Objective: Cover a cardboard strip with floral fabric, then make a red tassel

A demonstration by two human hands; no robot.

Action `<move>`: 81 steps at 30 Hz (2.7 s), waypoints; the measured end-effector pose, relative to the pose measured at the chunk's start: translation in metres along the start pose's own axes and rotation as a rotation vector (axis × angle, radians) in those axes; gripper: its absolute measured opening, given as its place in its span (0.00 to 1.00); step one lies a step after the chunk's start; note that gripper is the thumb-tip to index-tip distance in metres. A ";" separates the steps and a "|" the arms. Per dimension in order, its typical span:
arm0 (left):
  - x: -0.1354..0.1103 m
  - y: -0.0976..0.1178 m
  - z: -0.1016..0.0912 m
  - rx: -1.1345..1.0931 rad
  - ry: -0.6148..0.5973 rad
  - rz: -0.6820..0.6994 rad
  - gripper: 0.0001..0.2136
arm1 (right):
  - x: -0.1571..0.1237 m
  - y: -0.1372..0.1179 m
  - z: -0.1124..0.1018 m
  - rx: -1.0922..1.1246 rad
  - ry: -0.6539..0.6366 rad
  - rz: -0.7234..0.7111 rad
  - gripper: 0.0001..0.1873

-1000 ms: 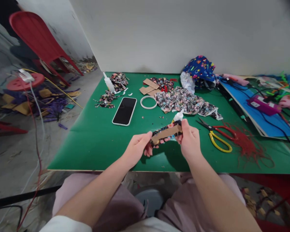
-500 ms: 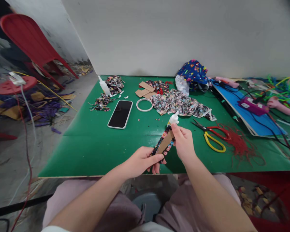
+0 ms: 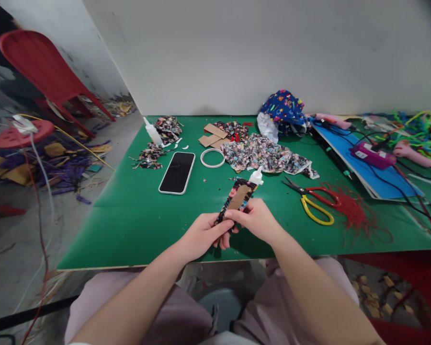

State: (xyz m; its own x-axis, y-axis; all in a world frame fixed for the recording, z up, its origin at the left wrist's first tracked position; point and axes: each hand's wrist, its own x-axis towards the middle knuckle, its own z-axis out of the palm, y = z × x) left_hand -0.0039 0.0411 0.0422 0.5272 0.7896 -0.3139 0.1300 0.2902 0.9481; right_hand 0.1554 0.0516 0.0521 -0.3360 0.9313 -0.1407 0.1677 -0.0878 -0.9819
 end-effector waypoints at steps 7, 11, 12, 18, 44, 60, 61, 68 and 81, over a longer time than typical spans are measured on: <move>-0.003 0.002 -0.004 0.069 0.005 -0.057 0.16 | 0.002 0.000 -0.024 0.079 0.281 -0.121 0.19; -0.004 0.002 -0.006 0.114 -0.055 -0.099 0.16 | 0.004 0.000 -0.034 0.056 0.355 -0.078 0.17; -0.004 0.001 -0.006 0.127 -0.055 -0.101 0.16 | 0.004 0.000 -0.034 0.032 0.352 -0.059 0.16; -0.001 -0.002 -0.004 0.072 0.012 -0.072 0.17 | 0.002 -0.002 -0.032 -0.103 0.324 -0.016 0.13; 0.038 0.006 -0.054 1.520 0.621 0.200 0.21 | 0.071 -0.005 -0.069 -0.558 0.460 -0.171 0.17; 0.035 -0.003 -0.048 1.368 0.565 0.272 0.20 | 0.262 -0.036 0.001 -0.888 0.266 -0.252 0.11; 0.034 -0.004 -0.046 1.358 0.545 0.281 0.20 | 0.265 -0.032 0.003 -0.900 0.257 -0.250 0.11; 0.026 0.002 -0.052 1.293 0.571 0.344 0.19 | 0.256 -0.023 -0.001 -0.895 0.250 -0.349 0.29; 0.002 0.021 -0.111 0.831 1.149 0.465 0.21 | 0.124 0.022 0.023 -1.059 -0.074 -0.656 0.20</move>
State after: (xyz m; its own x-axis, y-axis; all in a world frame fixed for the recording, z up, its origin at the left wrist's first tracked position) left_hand -0.0934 0.1087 0.0564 -0.2267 0.8206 0.5246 0.7775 -0.1719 0.6049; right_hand 0.0960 0.1570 0.0100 -0.6841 0.6664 0.2964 0.6008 0.7453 -0.2891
